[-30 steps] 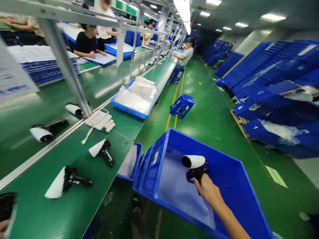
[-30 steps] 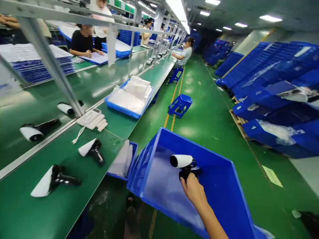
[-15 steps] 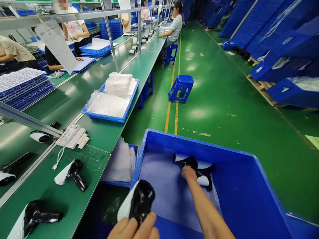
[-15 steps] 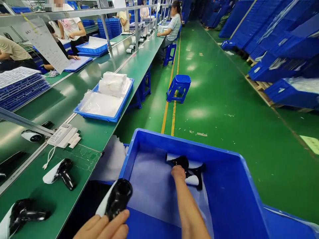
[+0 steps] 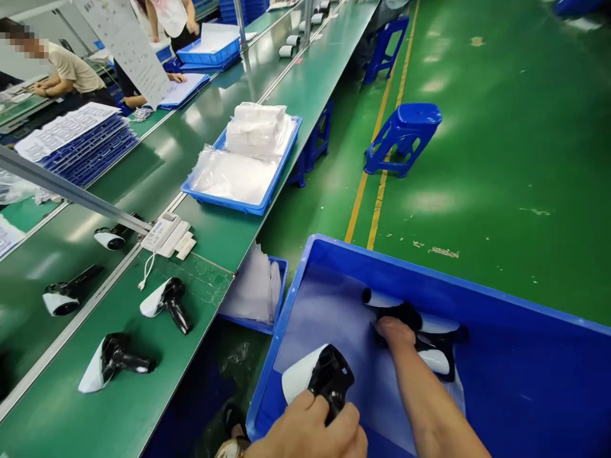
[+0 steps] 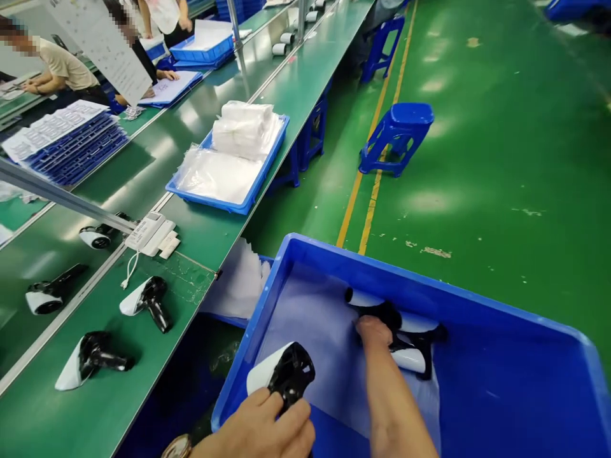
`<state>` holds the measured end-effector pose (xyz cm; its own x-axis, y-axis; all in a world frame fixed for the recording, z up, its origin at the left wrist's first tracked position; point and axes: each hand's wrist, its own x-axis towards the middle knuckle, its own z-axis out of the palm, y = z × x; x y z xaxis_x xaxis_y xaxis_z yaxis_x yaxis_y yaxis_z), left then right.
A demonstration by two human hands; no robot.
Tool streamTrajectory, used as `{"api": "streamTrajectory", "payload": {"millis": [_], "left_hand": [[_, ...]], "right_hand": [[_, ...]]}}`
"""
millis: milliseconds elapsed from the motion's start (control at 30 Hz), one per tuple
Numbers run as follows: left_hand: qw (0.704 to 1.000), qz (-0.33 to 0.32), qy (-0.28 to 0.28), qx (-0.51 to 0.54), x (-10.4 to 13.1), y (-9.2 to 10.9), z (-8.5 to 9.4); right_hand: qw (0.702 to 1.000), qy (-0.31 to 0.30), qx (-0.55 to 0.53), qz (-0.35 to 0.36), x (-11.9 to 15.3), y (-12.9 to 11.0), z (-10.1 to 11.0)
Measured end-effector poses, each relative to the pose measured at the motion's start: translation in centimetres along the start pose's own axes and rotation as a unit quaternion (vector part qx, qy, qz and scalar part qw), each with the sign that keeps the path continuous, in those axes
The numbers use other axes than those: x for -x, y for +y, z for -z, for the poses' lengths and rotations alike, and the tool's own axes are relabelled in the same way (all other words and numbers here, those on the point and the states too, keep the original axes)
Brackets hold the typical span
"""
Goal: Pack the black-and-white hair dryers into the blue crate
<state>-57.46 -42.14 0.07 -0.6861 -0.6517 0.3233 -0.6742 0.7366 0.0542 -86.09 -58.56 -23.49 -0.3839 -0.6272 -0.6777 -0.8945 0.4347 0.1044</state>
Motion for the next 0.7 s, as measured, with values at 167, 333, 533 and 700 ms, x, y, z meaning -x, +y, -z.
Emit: {"api": "streamTrajectory", "payload": {"millis": [167, 333, 533, 700], "left_hand": [[0.995, -0.013, -0.091, 0.036, -1.3, -1.8, 1.0], [0.988, 0.017, -0.152, 0.007, -1.6, -1.7, -2.4], [0.984, -0.024, -0.177, 0.013, -3.3, 0.5, -6.2], [0.972, 0.006, -0.227, 0.060, -5.7, -0.1, -6.7]], "right_hand": [[0.995, -0.004, 0.019, 0.098, 6.6, 1.8, 3.9], [0.892, -0.170, -0.282, 0.308, 21.2, 4.0, 3.4], [0.905, -0.155, -0.168, 0.359, 26.6, 2.8, 1.9], [0.922, -0.098, -0.095, 0.362, 23.1, 2.5, 3.0]]}}
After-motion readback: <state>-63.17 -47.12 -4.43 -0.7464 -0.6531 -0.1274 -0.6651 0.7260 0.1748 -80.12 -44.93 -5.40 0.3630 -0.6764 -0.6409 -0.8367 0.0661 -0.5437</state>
